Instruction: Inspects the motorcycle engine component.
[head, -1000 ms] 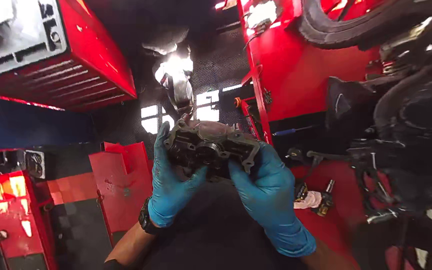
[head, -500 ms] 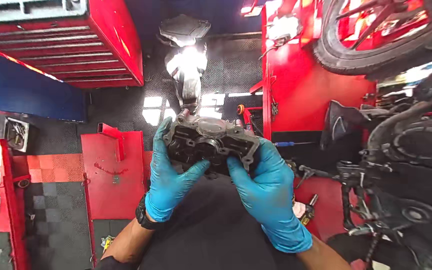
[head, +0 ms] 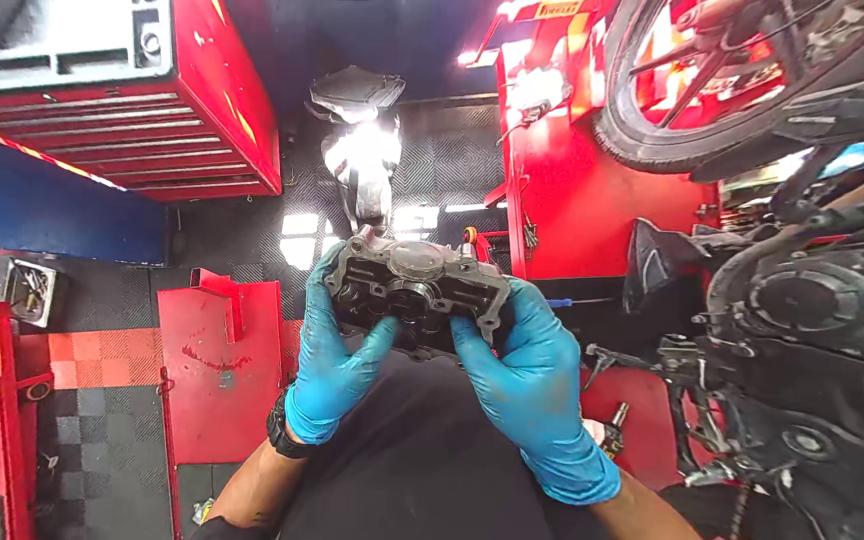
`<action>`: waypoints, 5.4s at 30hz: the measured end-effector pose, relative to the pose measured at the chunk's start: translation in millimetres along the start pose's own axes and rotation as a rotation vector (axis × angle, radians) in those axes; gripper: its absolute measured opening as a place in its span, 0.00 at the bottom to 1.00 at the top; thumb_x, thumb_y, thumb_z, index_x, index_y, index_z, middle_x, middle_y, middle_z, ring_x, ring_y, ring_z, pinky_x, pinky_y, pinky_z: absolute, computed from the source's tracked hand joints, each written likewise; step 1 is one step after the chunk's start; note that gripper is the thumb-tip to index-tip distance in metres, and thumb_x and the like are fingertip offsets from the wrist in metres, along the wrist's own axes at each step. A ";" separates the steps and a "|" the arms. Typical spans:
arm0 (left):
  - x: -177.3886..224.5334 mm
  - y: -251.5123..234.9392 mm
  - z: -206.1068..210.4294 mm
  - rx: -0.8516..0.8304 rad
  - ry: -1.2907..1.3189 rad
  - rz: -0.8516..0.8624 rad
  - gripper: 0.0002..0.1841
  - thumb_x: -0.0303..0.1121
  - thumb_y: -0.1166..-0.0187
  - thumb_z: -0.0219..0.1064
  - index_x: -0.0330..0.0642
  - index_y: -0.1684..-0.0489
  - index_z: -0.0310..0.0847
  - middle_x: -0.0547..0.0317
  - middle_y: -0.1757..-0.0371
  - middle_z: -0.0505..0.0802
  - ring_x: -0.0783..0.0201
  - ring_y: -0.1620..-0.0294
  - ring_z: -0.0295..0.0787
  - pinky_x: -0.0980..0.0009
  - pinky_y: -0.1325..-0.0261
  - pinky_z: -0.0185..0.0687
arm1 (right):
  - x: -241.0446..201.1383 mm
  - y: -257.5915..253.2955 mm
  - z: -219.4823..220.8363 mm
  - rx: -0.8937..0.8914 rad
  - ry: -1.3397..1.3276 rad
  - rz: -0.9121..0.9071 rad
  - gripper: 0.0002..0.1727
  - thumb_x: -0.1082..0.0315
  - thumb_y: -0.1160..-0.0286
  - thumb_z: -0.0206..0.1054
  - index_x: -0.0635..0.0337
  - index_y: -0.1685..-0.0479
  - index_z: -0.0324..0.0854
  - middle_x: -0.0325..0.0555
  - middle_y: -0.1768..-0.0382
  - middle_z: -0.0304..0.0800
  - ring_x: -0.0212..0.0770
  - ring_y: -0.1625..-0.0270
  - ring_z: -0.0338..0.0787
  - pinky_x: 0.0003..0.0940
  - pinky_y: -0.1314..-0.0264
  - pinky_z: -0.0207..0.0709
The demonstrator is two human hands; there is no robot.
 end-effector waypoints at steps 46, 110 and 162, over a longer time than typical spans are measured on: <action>-14.0 42.8 -116.9 0.320 -0.733 0.023 0.28 0.36 0.29 0.78 0.38 0.31 0.78 0.47 0.36 0.91 0.51 0.26 0.82 0.51 0.21 0.76 | 37.7 -38.2 111.4 -0.550 -0.188 0.444 0.16 0.74 0.33 0.68 0.60 0.44 0.85 0.38 0.57 0.95 0.28 0.57 0.95 0.26 0.56 0.92; -4.3 25.3 -121.9 0.001 -0.671 -0.089 0.23 0.38 0.28 0.78 0.37 0.36 0.84 0.57 0.50 0.96 0.62 0.45 0.91 0.58 0.37 0.84 | 49.3 -27.7 110.7 -0.604 -0.152 0.555 0.19 0.73 0.35 0.68 0.59 0.42 0.85 0.38 0.56 0.95 0.26 0.55 0.93 0.24 0.53 0.89; -51.1 42.1 -34.2 0.496 -0.036 -0.112 0.15 0.15 0.29 0.66 0.17 0.44 0.79 0.50 0.51 0.95 0.71 0.47 0.94 0.72 0.38 0.90 | 47.2 -38.0 116.5 -0.380 0.026 0.000 0.04 0.65 0.35 0.75 0.48 0.69 0.96 0.54 0.18 0.71 0.43 0.12 0.64 0.40 0.14 0.64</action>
Point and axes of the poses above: each hand's wrist, its own y-axis away from the middle knuckle, its own z-axis out of the palm, x = y × z, the point moved 2 cm from there along -y, towards the middle knuckle
